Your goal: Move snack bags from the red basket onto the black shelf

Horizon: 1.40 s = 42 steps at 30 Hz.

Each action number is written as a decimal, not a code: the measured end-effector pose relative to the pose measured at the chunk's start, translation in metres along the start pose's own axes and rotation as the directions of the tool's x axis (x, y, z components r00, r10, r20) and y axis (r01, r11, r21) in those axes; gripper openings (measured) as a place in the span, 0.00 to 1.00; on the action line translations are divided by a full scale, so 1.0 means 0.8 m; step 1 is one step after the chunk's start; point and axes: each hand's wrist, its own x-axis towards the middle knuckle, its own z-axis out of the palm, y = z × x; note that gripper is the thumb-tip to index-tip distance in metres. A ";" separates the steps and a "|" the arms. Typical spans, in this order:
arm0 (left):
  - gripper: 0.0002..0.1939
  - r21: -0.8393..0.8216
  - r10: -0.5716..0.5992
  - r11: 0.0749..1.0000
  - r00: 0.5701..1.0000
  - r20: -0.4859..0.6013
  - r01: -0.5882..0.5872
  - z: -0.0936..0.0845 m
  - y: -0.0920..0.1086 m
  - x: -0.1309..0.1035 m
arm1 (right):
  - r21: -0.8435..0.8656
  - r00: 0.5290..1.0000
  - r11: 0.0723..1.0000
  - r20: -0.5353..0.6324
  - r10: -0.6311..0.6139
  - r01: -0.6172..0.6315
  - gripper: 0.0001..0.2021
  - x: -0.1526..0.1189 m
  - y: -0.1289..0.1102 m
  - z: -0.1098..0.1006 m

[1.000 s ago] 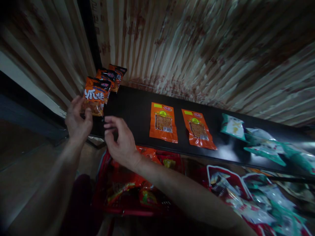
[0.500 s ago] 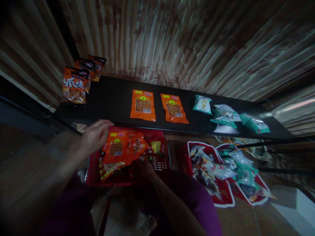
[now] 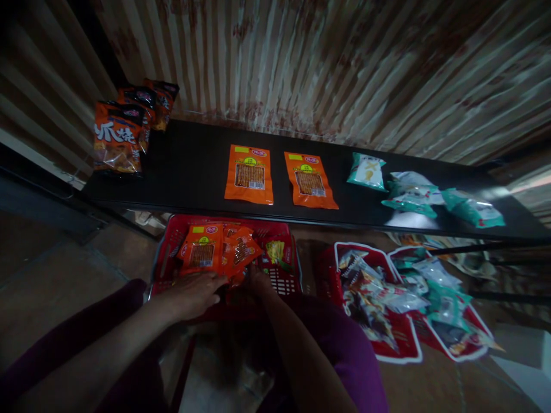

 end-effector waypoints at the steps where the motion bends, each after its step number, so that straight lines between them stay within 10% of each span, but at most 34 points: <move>1: 0.24 0.009 0.005 1.000 1.000 -0.002 -0.005 -0.003 -0.005 0.005 | 0.010 1.000 1.000 0.011 0.010 -0.010 0.27 0.002 -0.003 -0.001; 8: 0.23 -0.028 -0.068 0.997 0.994 -0.086 0.066 -0.027 -0.043 0.016 | 0.016 1.000 1.000 0.015 -0.003 0.002 0.25 0.005 -0.028 -0.047; 18: 0.25 -0.012 -0.045 0.999 0.997 -0.061 0.044 -0.033 -0.043 0.010 | -0.101 0.969 0.989 0.230 -0.086 0.111 0.19 -0.036 -0.050 -0.181; 23: 0.27 -0.184 -0.105 0.980 0.981 -0.166 0.073 -0.033 -0.042 0.010 | 0.166 0.993 0.986 0.103 -0.051 0.033 0.19 -0.066 -0.083 -0.232; 26: 0.28 -0.498 -0.220 0.862 0.955 -0.198 0.096 -0.029 -0.037 0.015 | 0.353 0.999 0.935 0.047 0.009 -0.025 0.20 -0.073 -0.107 -0.234; 29: 0.28 -0.847 -0.307 0.531 0.937 -0.170 0.020 -0.021 -0.032 0.022 | 0.387 1.000 0.922 -0.024 -0.019 0.026 0.22 -0.073 -0.126 -0.219; 33: 0.27 -0.971 -0.458 0.237 0.885 -0.089 0.025 -0.016 -0.024 0.027 | 0.345 0.995 0.933 -0.046 -0.092 0.103 0.23 -0.073 -0.134 -0.194; 38: 0.23 -0.965 -0.550 0.253 0.831 -0.084 0.070 -0.018 -0.022 0.032 | 0.278 0.988 0.951 0.039 -0.149 0.132 0.21 -0.074 -0.133 -0.193; 42: 0.18 -0.841 -0.530 0.533 0.813 -0.240 0.099 -0.024 -0.030 0.036 | 0.126 0.986 0.978 -0.060 -0.158 0.165 0.22 -0.070 -0.131 -0.212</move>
